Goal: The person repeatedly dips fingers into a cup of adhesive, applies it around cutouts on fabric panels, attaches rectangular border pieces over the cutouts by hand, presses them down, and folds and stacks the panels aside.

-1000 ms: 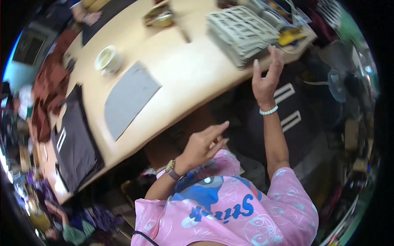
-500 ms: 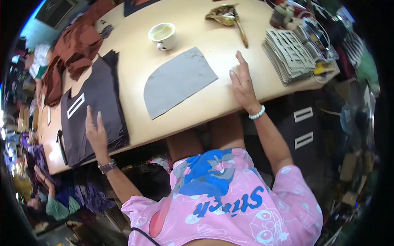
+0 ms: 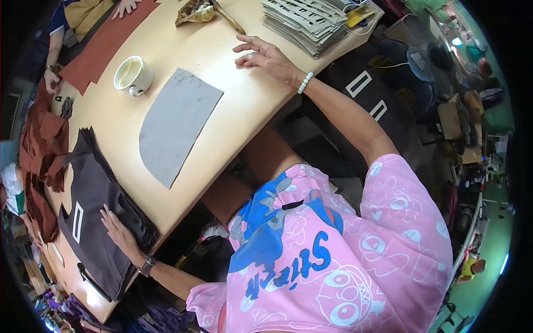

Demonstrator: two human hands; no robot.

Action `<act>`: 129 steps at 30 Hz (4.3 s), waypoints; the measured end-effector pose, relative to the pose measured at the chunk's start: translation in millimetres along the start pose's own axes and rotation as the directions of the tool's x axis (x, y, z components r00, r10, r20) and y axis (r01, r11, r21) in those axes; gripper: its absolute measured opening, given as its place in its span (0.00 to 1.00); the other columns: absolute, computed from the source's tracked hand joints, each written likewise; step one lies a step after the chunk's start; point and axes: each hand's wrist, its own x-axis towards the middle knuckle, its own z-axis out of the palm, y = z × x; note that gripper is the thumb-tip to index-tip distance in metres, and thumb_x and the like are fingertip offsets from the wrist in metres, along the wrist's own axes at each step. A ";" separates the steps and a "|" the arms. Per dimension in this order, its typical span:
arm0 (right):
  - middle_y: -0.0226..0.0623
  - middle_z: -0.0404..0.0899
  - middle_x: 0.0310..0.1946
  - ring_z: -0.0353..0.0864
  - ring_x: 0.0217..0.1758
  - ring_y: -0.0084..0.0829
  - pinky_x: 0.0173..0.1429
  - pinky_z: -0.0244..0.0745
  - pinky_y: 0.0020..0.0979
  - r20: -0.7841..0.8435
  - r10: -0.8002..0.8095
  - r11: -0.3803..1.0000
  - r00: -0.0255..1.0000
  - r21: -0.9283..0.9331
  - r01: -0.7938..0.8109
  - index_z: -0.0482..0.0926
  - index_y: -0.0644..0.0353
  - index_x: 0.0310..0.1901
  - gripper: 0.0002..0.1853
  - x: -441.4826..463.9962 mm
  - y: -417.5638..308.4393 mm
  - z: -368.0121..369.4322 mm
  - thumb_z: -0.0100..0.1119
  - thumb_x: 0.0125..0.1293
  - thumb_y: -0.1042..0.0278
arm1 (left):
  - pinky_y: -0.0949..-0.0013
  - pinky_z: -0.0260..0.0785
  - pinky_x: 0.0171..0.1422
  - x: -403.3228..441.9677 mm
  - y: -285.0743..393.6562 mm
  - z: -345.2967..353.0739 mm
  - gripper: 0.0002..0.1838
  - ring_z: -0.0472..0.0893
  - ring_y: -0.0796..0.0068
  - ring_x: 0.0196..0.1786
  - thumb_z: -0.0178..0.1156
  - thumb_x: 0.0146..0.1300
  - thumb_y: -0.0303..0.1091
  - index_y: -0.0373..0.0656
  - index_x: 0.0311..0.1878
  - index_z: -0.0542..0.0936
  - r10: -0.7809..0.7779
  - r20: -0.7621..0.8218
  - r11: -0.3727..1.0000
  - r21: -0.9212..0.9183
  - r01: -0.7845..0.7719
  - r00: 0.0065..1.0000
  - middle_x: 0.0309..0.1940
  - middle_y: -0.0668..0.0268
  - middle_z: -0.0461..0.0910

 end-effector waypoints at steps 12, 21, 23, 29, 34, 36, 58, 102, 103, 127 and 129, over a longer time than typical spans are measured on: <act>0.50 0.78 0.45 0.78 0.50 0.36 0.53 0.72 0.29 0.005 0.023 0.993 1.000 -0.115 -0.022 0.51 0.70 0.68 0.47 -9.0 -47.5 53.7 0.61 0.58 0.44 | 0.65 0.54 0.70 -8.5 212.7 38.4 0.21 0.66 0.55 0.66 0.37 0.72 0.34 0.33 0.60 0.69 0.336 0.146 0.795 -0.574 -0.197 0.930 0.60 0.49 0.69; 0.57 0.79 0.30 0.81 0.36 0.52 0.48 0.73 0.41 -0.051 -0.015 0.679 0.999 -0.734 -0.027 0.49 0.63 0.69 0.46 0.4 -46.0 83.4 0.64 0.51 0.63 | 0.42 0.46 0.70 -62.0 293.8 90.7 0.22 0.58 0.48 0.69 0.41 0.71 0.41 0.36 0.57 0.73 0.565 0.179 0.799 -0.360 -0.481 0.805 0.63 0.49 0.65; 0.56 0.78 0.27 0.79 0.36 0.56 0.45 0.72 0.45 -0.138 -0.070 0.629 0.988 -0.775 -0.064 0.52 0.60 0.68 0.43 6.5 -37.3 76.5 0.62 0.50 0.68 | 0.44 0.45 0.71 -72.1 308.7 95.2 0.23 0.57 0.49 0.70 0.41 0.71 0.42 0.35 0.59 0.71 0.588 0.197 0.783 -0.383 -0.490 0.785 0.64 0.48 0.64; 0.60 0.77 0.29 0.77 0.37 0.58 0.44 0.70 0.49 -0.135 -0.077 0.583 0.988 -0.810 -0.065 0.58 0.58 0.66 0.36 26.8 -14.7 41.7 0.63 0.56 0.66 | 0.47 0.43 0.72 -64.6 307.9 78.1 0.28 0.56 0.50 0.71 0.48 0.68 0.46 0.34 0.64 0.65 0.585 0.124 0.756 -0.440 -0.484 0.802 0.66 0.48 0.61; 0.60 0.77 0.33 0.77 0.40 0.58 0.47 0.71 0.47 0.000 -0.168 0.547 0.986 -0.832 0.093 0.57 0.60 0.66 0.39 53.6 1.6 6.6 0.65 0.54 0.63 | 0.43 0.46 0.70 -29.0 236.3 58.9 0.29 0.58 0.47 0.69 0.50 0.66 0.46 0.34 0.63 0.66 0.373 -0.020 0.913 -0.171 -0.371 0.928 0.64 0.46 0.63; 0.55 0.78 0.30 0.78 0.39 0.56 0.47 0.73 0.46 0.055 -0.192 0.511 0.980 -0.847 0.147 0.56 0.59 0.66 0.40 63.6 8.4 -3.8 0.66 0.53 0.60 | 0.43 0.46 0.70 -22.0 212.0 56.5 0.30 0.57 0.46 0.69 0.50 0.66 0.47 0.36 0.64 0.64 0.289 -0.023 0.957 -0.026 -0.290 0.957 0.64 0.47 0.62; 0.51 0.58 0.66 0.45 0.73 0.55 0.69 0.38 0.64 0.452 0.008 0.062 0.892 -0.891 0.450 0.83 0.58 0.44 0.45 169.1 -65.8 184.8 0.35 0.54 0.20 | 0.44 0.47 0.70 -16.9 170.5 78.0 0.29 0.57 0.49 0.70 0.49 0.67 0.47 0.38 0.65 0.65 0.268 -0.040 0.963 0.045 -0.266 0.963 0.67 0.51 0.59; 0.46 0.57 0.66 0.56 0.68 0.52 0.69 0.49 0.54 0.271 -0.066 -0.107 0.960 -0.959 0.264 0.68 0.54 0.62 0.24 4.8 -15.9 116.6 0.45 0.61 0.71 | 0.62 0.69 0.56 36.5 155.5 80.1 0.15 0.77 0.59 0.51 0.61 0.58 0.37 0.40 0.46 0.81 0.173 -0.321 0.980 -0.041 -0.197 0.931 0.46 0.57 0.80; 0.45 0.57 0.66 0.56 0.68 0.52 0.69 0.48 0.55 0.295 -0.072 -0.173 0.953 -0.944 0.279 0.69 0.57 0.61 0.23 4.8 -15.4 117.6 0.45 0.63 0.69 | 0.62 0.69 0.56 36.7 155.1 80.3 0.15 0.77 0.59 0.51 0.61 0.58 0.37 0.40 0.46 0.81 0.177 -0.322 0.979 -0.036 -0.199 0.930 0.46 0.57 0.80; 0.45 0.57 0.66 0.50 0.71 0.50 0.70 0.42 0.60 0.495 0.019 -0.378 0.869 -0.801 0.464 0.76 0.57 0.50 0.15 22.5 -33.9 131.1 0.48 0.63 0.64 | 0.61 0.67 0.56 36.2 152.1 84.2 0.13 0.77 0.62 0.50 0.62 0.55 0.33 0.39 0.44 0.80 0.179 -0.368 0.974 -0.064 -0.217 0.912 0.44 0.61 0.80; 0.43 0.54 0.68 0.48 0.72 0.48 0.71 0.41 0.59 0.481 0.094 -0.532 0.872 -0.716 0.452 0.75 0.58 0.52 0.17 11.4 -42.2 138.3 0.50 0.62 0.64 | 0.61 0.67 0.56 36.9 152.0 83.6 0.13 0.77 0.62 0.51 0.62 0.56 0.33 0.39 0.44 0.80 0.188 -0.366 0.974 -0.053 -0.222 0.911 0.44 0.61 0.80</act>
